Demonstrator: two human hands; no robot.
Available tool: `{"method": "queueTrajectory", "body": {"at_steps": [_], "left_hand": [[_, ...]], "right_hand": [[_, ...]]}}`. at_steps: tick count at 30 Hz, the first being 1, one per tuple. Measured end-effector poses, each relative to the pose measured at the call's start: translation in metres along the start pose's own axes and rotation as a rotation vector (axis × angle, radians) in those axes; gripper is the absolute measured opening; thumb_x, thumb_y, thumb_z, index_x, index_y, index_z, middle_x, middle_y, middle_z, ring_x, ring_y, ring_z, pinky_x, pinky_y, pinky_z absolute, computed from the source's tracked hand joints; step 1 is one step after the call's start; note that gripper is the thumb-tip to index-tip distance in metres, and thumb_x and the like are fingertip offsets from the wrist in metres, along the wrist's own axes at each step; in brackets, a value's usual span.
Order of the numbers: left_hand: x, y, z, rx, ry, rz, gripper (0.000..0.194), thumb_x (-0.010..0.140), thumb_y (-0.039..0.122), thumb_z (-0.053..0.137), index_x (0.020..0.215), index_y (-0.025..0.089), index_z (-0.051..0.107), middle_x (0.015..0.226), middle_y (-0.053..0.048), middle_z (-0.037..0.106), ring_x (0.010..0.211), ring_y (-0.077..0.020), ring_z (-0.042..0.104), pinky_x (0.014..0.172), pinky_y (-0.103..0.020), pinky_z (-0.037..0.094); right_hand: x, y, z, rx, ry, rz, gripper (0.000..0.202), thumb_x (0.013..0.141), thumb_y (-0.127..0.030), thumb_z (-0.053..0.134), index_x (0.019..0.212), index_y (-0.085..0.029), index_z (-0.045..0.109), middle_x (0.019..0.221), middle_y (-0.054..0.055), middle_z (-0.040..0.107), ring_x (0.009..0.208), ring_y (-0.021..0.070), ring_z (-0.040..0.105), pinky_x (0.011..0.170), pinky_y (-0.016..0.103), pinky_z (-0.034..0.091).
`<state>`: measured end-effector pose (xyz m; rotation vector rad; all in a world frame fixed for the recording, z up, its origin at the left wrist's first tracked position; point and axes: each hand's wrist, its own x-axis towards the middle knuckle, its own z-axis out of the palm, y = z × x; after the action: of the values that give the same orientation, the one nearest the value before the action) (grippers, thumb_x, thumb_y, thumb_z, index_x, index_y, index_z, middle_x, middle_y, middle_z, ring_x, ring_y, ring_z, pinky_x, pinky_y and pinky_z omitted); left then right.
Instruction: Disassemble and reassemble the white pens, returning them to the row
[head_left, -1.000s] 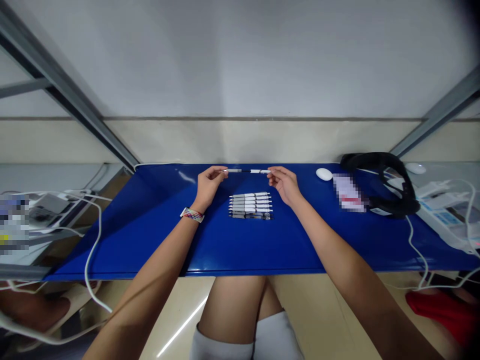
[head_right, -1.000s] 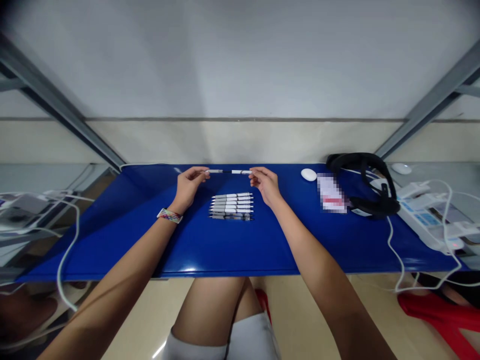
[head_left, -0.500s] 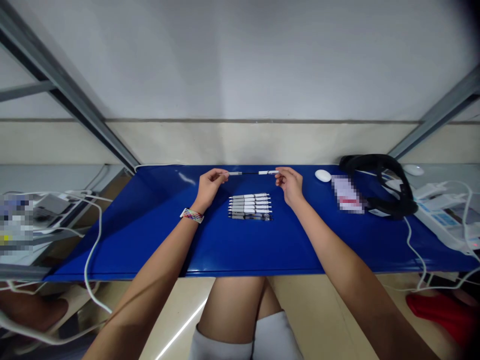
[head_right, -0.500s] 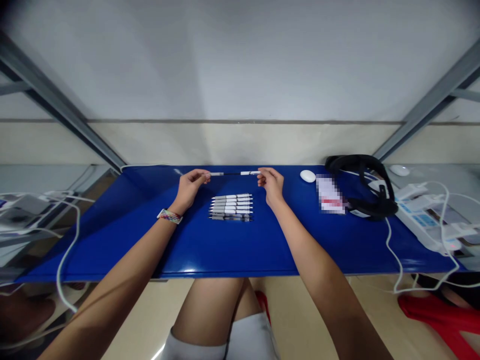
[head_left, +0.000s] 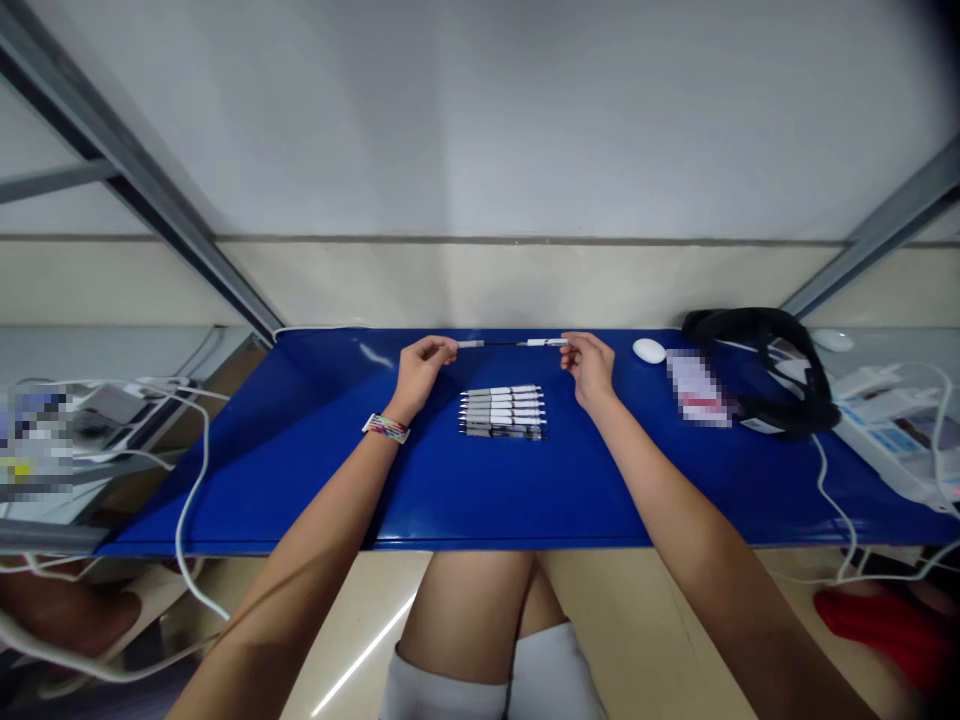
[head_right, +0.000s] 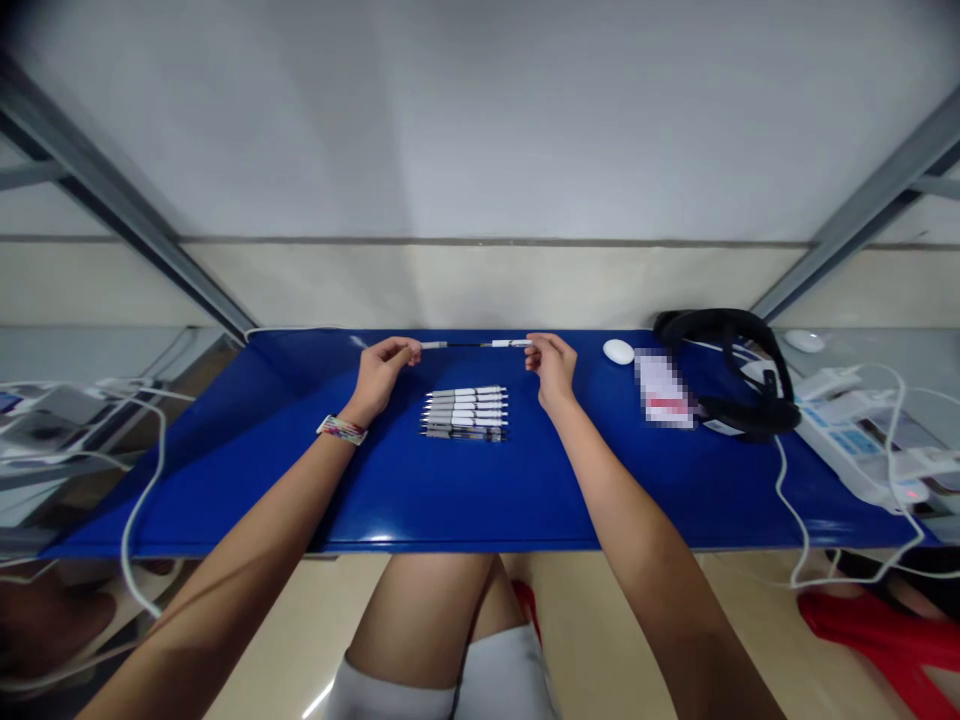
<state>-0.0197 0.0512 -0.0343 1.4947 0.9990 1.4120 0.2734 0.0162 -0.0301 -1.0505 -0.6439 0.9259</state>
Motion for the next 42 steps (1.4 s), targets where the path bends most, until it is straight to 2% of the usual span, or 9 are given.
{"method": "queueTrajectory", "body": {"at_steps": [14,21,42], "left_hand": [[0.0008,-0.0011,0.0012,0.02,-0.001,-0.032,0.028,0.084,0.045,0.082,0.083,0.017,0.079,0.074,-0.004,0.072,0.069,-0.0164,0.062,0.073,-0.032,0.051],[0.0,0.0019,0.0005,0.029,0.005,-0.021,0.033,0.085,0.048,0.081,0.073,0.018,0.075,0.071,-0.003,0.069,0.067,-0.0152,0.059,0.071,-0.031,0.048],[0.0001,0.0004,0.0008,0.035,0.006,-0.015,0.037,0.089,0.05,0.078,0.071,0.018,0.073,0.068,-0.003,0.066,0.065,-0.015,0.057,0.069,-0.031,0.046]], "right_hand": [[0.0015,-0.0006,-0.0002,0.029,0.004,0.032,0.006,0.072,-0.019,0.071,0.078,-0.019,0.073,0.058,0.0,0.067,0.047,0.0103,0.054,0.046,0.022,0.043],[0.001,-0.0017,-0.0007,0.034,-0.004,0.031,0.003,0.074,-0.019,0.071,0.077,-0.019,0.073,0.059,0.0,0.067,0.047,0.0101,0.054,0.046,0.022,0.043],[-0.0007,-0.0007,0.0,0.031,-0.022,0.032,0.005,0.073,-0.02,0.072,0.078,-0.019,0.072,0.06,-0.001,0.066,0.049,0.01,0.054,0.047,0.022,0.041]]}}
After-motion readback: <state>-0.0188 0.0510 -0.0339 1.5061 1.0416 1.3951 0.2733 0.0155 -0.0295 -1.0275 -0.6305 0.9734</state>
